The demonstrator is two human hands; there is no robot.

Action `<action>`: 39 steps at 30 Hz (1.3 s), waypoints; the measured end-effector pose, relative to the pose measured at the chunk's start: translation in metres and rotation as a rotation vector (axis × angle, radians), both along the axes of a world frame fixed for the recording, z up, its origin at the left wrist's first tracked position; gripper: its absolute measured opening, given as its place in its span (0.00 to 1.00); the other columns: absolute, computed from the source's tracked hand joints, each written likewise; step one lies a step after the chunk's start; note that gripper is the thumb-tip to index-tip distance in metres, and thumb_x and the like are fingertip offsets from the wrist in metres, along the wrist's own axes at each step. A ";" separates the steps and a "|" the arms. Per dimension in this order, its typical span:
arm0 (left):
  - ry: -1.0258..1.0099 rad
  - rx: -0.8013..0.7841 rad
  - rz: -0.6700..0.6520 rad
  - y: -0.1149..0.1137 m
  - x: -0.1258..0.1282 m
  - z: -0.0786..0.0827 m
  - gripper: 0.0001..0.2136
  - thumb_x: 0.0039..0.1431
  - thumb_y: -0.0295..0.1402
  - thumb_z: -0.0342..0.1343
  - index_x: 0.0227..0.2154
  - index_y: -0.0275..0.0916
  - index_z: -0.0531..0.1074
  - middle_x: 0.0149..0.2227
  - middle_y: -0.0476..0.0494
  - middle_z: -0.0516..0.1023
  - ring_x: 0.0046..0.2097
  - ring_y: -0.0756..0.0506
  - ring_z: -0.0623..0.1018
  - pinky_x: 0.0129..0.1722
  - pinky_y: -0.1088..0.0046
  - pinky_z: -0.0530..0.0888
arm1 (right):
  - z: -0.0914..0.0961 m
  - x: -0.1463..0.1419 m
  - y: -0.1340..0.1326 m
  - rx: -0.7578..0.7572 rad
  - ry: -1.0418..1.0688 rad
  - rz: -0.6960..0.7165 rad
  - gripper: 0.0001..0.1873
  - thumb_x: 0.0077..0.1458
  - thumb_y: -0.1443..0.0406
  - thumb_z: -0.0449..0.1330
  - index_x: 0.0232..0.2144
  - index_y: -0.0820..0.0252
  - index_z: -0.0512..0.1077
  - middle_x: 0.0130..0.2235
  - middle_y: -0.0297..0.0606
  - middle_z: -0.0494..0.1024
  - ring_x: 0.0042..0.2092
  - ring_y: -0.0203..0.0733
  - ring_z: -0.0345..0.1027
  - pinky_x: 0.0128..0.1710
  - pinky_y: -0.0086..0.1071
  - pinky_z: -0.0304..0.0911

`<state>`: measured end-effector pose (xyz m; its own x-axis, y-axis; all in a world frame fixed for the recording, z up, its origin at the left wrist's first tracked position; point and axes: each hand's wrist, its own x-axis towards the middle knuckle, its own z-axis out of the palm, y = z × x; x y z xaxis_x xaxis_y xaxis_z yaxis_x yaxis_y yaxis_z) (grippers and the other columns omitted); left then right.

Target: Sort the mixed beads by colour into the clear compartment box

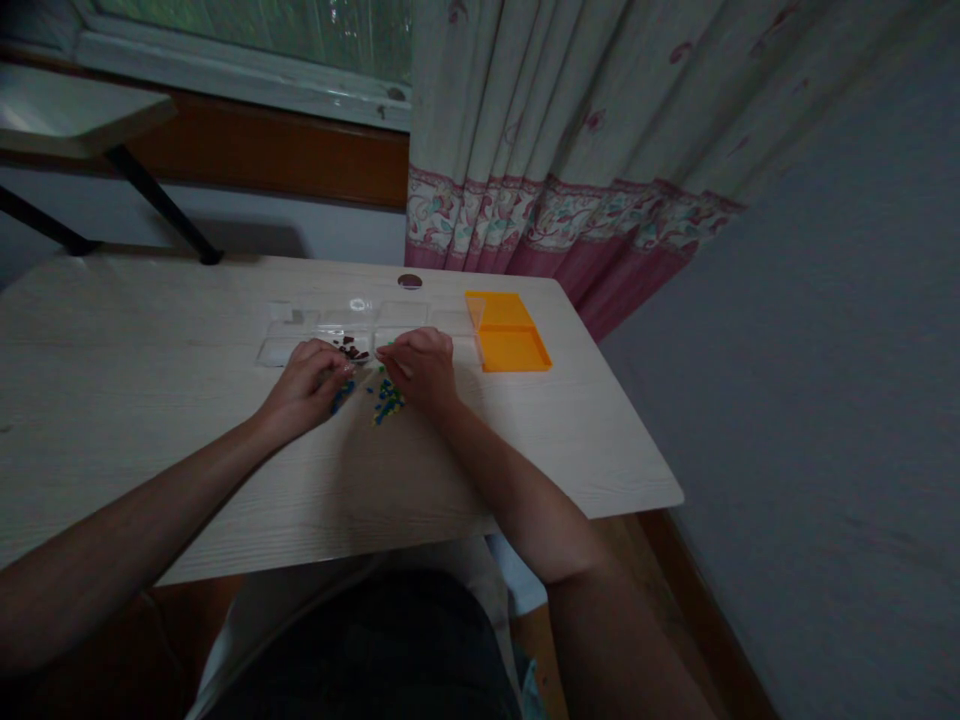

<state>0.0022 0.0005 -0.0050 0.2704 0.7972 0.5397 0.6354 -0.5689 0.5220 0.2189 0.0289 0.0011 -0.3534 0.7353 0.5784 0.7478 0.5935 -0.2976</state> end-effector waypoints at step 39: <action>-0.231 -0.106 -0.018 -0.006 0.008 0.009 0.12 0.65 0.37 0.50 0.26 0.39 0.69 0.31 0.46 0.70 0.36 0.47 0.72 0.37 0.68 0.70 | 0.014 -0.015 -0.030 0.169 -0.141 0.190 0.11 0.64 0.60 0.54 0.44 0.45 0.76 0.39 0.33 0.78 0.47 0.41 0.65 0.55 0.41 0.51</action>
